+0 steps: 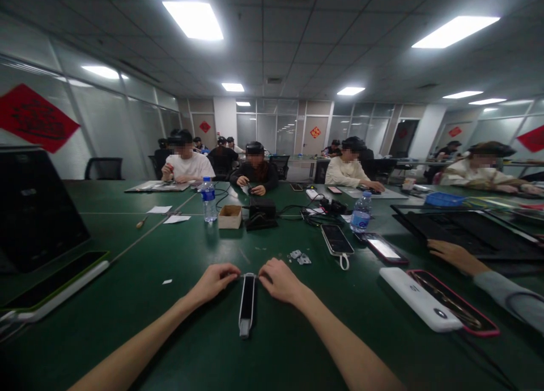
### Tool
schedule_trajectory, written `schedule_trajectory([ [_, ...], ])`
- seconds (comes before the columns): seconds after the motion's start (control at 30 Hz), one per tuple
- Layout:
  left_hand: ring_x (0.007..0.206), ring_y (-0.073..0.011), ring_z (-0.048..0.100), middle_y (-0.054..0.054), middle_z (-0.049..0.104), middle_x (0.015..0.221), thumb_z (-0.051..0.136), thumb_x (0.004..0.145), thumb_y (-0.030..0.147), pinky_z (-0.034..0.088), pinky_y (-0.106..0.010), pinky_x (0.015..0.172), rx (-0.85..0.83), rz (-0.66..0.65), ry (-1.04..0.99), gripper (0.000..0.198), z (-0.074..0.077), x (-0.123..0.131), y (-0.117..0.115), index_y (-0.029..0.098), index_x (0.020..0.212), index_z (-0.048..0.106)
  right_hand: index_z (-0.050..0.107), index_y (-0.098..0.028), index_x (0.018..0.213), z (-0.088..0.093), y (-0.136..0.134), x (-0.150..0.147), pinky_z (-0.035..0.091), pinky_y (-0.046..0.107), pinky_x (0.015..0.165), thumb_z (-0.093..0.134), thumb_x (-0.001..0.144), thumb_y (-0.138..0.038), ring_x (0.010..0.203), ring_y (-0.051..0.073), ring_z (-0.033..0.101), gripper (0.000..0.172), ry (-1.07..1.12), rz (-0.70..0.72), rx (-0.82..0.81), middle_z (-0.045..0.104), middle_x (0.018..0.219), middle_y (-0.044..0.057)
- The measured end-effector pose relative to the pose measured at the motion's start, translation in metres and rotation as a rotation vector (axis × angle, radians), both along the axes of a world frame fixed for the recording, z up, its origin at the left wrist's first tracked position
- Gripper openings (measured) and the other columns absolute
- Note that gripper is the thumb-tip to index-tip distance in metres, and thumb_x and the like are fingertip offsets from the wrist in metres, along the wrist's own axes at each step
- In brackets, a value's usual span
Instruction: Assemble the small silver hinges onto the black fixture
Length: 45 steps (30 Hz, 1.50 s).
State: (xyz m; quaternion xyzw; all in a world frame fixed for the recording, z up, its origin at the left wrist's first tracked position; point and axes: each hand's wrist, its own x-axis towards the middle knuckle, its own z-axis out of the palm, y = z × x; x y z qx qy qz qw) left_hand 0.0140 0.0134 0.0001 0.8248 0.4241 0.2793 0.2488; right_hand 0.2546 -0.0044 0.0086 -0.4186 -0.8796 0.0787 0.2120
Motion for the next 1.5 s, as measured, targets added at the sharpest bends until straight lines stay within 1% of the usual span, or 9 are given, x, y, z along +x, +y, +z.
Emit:
schedule_trajectory([
  [0.2, 0.078, -0.0170, 0.062, -0.002, 0.070, 0.089, 0.052, 0.082, 0.026, 0.048, -0.026, 0.073, -0.021, 0.067, -0.012, 0.019, 0.002, 0.004, 0.000, 0.018, 0.091, 0.067, 0.063, -0.016, 0.094, -0.006, 0.004, -0.001, 0.042, 0.032, 0.082, 0.050, 0.088, -0.021, 0.090, 0.019, 0.053, 0.015, -0.002, -0.002, -0.005, 0.063, 0.094, 0.007],
  [0.37, 0.072, -0.0162, 0.060, -0.001, 0.069, 0.085, 0.052, 0.082, 0.029, 0.047, -0.026, 0.069, -0.004, 0.079, 0.006, 0.020, 0.006, 0.004, -0.003, 0.018, 0.088, 0.067, 0.064, -0.017, 0.095, -0.003, 0.002, -0.001, 0.043, 0.031, 0.080, 0.049, 0.089, -0.024, 0.089, 0.018, 0.053, 0.017, 0.002, -0.009, -0.045, 0.062, 0.094, 0.006],
  [0.5, 0.072, -0.0157, 0.059, -0.001, 0.068, 0.085, 0.050, 0.082, 0.032, 0.046, -0.026, 0.067, -0.028, 0.074, 0.024, 0.023, 0.009, 0.004, -0.005, 0.018, 0.089, 0.067, 0.064, -0.017, 0.096, 0.000, -0.001, -0.001, 0.042, 0.031, 0.080, 0.048, 0.089, -0.024, 0.088, 0.018, 0.053, 0.019, 0.003, -0.020, -0.061, 0.062, 0.094, 0.006],
  [0.77, 0.072, -0.0148, 0.058, -0.001, 0.068, 0.086, 0.050, 0.083, 0.032, 0.045, -0.025, 0.067, -0.008, 0.075, 0.022, 0.024, 0.003, 0.003, -0.002, 0.017, 0.090, 0.067, 0.065, -0.016, 0.094, 0.003, -0.003, -0.004, 0.042, 0.031, 0.079, 0.048, 0.088, -0.022, 0.086, 0.018, 0.053, 0.019, 0.010, -0.031, -0.065, 0.062, 0.093, 0.006],
  [1.03, 0.074, -0.0158, 0.060, -0.002, 0.068, 0.086, 0.051, 0.083, 0.027, 0.046, -0.025, 0.069, 0.034, 0.066, 0.046, 0.017, 0.003, 0.014, -0.010, 0.018, 0.089, 0.064, 0.062, -0.016, 0.090, -0.001, -0.003, -0.008, 0.043, 0.028, 0.072, 0.049, 0.086, -0.020, 0.082, 0.017, 0.052, 0.014, 0.069, -0.079, -0.079, 0.060, 0.086, 0.006],
  [1.13, 0.076, -0.0162, 0.061, -0.002, 0.067, 0.085, 0.051, 0.083, 0.026, 0.046, -0.025, 0.071, 0.048, 0.060, 0.028, 0.016, 0.002, 0.015, -0.010, 0.018, 0.088, 0.063, 0.063, -0.015, 0.088, -0.002, -0.001, -0.007, 0.043, 0.029, 0.073, 0.050, 0.085, -0.019, 0.082, 0.017, 0.052, 0.014, 0.059, -0.067, -0.063, 0.061, 0.085, 0.006],
  [1.23, 0.077, -0.0163, 0.061, -0.002, 0.068, 0.086, 0.052, 0.082, 0.025, 0.047, -0.026, 0.072, 0.049, 0.046, 0.011, 0.015, 0.002, 0.014, -0.009, 0.018, 0.089, 0.064, 0.064, -0.017, 0.091, -0.001, 0.000, -0.003, 0.044, 0.029, 0.075, 0.049, 0.086, -0.022, 0.084, 0.018, 0.053, 0.016, 0.039, -0.042, -0.078, 0.061, 0.089, 0.006],
  [1.37, 0.082, -0.0166, 0.061, -0.002, 0.068, 0.091, 0.052, 0.084, 0.026, 0.047, -0.026, 0.075, 0.036, 0.036, 0.009, 0.017, 0.002, 0.012, -0.007, 0.019, 0.092, 0.066, 0.065, -0.018, 0.095, 0.001, 0.002, 0.002, 0.044, 0.031, 0.080, 0.048, 0.088, -0.026, 0.089, 0.018, 0.054, 0.020, 0.015, -0.002, -0.106, 0.063, 0.094, 0.006],
  [1.5, 0.083, -0.0161, 0.061, -0.001, 0.069, 0.092, 0.053, 0.084, 0.027, 0.046, -0.025, 0.076, -0.004, 0.056, 0.007, 0.018, 0.003, 0.012, -0.007, 0.019, 0.092, 0.067, 0.066, -0.018, 0.096, 0.001, 0.002, 0.001, 0.043, 0.030, 0.080, 0.048, 0.090, -0.025, 0.089, 0.018, 0.054, 0.021, 0.020, 0.007, -0.100, 0.063, 0.094, 0.006],
])
